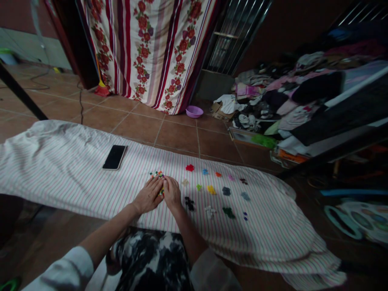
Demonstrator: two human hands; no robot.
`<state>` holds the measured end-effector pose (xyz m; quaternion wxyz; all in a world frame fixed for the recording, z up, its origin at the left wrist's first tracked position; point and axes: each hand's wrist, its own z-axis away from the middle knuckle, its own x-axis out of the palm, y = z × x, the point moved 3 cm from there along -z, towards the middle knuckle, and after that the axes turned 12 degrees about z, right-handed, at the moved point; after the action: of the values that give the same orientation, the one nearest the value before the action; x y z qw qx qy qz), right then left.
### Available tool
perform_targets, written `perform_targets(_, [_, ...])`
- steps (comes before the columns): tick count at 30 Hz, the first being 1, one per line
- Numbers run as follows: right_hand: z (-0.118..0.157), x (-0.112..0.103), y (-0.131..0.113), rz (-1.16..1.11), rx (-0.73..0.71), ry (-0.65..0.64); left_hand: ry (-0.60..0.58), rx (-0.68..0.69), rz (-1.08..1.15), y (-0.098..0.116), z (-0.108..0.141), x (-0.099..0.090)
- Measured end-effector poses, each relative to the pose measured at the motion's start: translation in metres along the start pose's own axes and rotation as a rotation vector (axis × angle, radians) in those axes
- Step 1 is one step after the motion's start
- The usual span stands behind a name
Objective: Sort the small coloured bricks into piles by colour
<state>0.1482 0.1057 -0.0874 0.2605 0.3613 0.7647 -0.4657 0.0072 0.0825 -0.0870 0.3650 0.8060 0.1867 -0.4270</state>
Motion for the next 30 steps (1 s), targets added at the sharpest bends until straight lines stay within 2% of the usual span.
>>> perform_targets(5, [0.020, -0.003, -0.008, 0.168, -0.099, -0.021, -0.040, -0.006, -0.127, 0.017, 0.024, -0.006])
perform_targets(9, [0.027, -0.001, -0.018, 0.357, -0.126, -0.110, 0.077, -0.101, -0.268, 0.018, 0.042, -0.004])
perform_targets(12, [0.026, 0.000, -0.025, 0.440, -0.124, -0.156, 0.140, -0.162, -0.318, 0.012, 0.044, 0.001])
perform_targets(21, [0.022, 0.007, -0.022, 0.448, 0.047, -0.117, 0.139, -0.231, -0.306, -0.017, 0.009, 0.011])
perform_targets(30, [0.020, 0.020, -0.006, 0.418, 0.095, -0.024, 0.034, -0.160, -0.258, -0.026, -0.022, 0.006])
